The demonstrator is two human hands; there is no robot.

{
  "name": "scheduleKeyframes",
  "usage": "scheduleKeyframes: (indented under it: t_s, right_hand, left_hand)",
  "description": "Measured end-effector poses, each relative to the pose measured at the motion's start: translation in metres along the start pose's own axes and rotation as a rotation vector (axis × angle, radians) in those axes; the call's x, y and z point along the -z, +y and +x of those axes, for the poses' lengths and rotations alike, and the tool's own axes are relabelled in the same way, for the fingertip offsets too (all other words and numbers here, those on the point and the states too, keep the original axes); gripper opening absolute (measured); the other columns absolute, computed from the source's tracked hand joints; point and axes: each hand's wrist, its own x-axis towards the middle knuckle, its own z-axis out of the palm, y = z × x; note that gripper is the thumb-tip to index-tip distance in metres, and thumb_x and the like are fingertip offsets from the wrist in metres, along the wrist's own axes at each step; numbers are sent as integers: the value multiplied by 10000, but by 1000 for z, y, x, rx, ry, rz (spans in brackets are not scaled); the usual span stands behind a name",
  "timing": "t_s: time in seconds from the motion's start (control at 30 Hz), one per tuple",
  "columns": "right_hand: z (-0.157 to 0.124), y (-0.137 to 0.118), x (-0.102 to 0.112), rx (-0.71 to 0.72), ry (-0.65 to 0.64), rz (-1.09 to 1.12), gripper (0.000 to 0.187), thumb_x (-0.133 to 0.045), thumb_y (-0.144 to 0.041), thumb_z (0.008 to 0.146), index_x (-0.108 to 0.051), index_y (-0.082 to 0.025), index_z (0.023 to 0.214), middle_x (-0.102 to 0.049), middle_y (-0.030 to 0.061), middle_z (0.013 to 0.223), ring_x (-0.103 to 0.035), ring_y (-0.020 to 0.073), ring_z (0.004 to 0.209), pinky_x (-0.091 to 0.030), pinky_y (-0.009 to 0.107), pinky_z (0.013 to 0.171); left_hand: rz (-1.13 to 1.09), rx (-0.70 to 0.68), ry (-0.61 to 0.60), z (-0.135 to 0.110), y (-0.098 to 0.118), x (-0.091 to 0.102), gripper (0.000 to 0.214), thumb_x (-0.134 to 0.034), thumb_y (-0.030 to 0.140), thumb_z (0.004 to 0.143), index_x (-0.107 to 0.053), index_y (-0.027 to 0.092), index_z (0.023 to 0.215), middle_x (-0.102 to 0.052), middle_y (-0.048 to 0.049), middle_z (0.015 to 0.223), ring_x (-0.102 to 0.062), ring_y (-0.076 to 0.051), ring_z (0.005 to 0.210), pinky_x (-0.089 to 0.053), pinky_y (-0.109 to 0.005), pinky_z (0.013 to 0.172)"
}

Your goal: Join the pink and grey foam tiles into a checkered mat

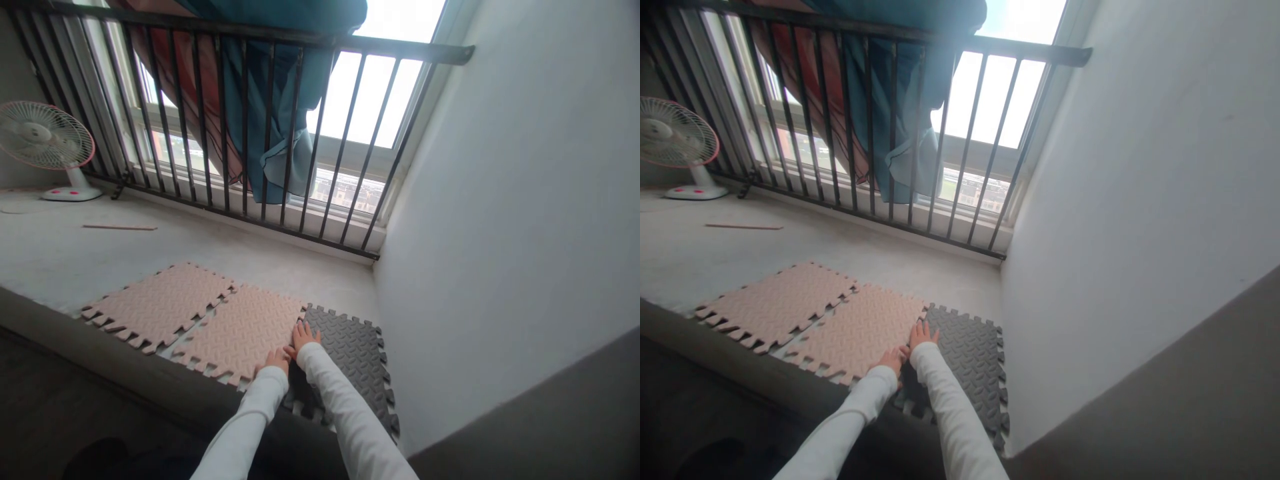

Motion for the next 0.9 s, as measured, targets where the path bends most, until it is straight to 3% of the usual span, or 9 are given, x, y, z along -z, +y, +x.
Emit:
scheduleKeyframes:
  t_s: [0.2, 0.43, 0.53, 0.67, 0.77, 0.9]
  right_hand:
    - [9, 8, -1, 18, 24, 5, 660, -331, -501, 781, -181, -194, 1345, -137, 71, 1430, -89, 203, 1306, -65, 541, 1021]
    - [1, 9, -5, 33, 20, -9, 641, -270, -498, 807, -135, -193, 1354, -78, 68, 1438, -42, 198, 1312, -29, 560, 1010]
    - [7, 7, 5, -8, 43, 11, 536, -320, -450, 807, -310, -219, 1291, -225, 76, 1408, -164, 217, 1289, -106, 533, 1013]
    - [20, 7, 19, -124, 154, 33, 421, -443, -339, 758, -471, -198, 1154, -484, 104, 1224, -387, 229, 1161, -319, 427, 943]
    - [29, 10, 25, -168, 196, 27, 444, -435, -263, 755, -430, -180, 1191, -457, 132, 1232, -422, 234, 1121, -392, 380, 867]
    - [41, 13, 29, -147, 188, 16, 487, -494, -281, 721, -424, -232, 1201, -385, 105, 1305, -382, 240, 1157, -391, 397, 869]
  left_hand:
    - [26, 46, -76, -8, 3, 6, 845, -622, 254, 538, -274, 242, 1309, -134, -42, 1442, -117, -275, 1303, -290, -496, 975]
    - [46, 25, -69, -11, 1, 5, 790, -584, 283, 591, -260, 274, 1311, -151, -41, 1440, -119, -266, 1304, -263, -511, 986]
    - [46, 24, -63, -12, 1, 5, 772, -585, 303, 599, -272, 286, 1305, -147, -38, 1442, -122, -268, 1304, -263, -505, 986]
    - [45, 30, -62, -15, 2, 6, 732, -568, 283, 619, -298, 250, 1299, -119, -51, 1445, -106, -269, 1307, -261, -519, 983]
    - [50, 27, -71, -18, 3, 9, 708, -548, 251, 634, -301, 241, 1298, -105, -49, 1446, -98, -268, 1308, -240, -529, 994]
    - [51, 20, -96, -20, 3, 12, 719, -545, 253, 644, -278, 215, 1311, -102, -58, 1445, -101, -271, 1307, -229, -535, 1002]
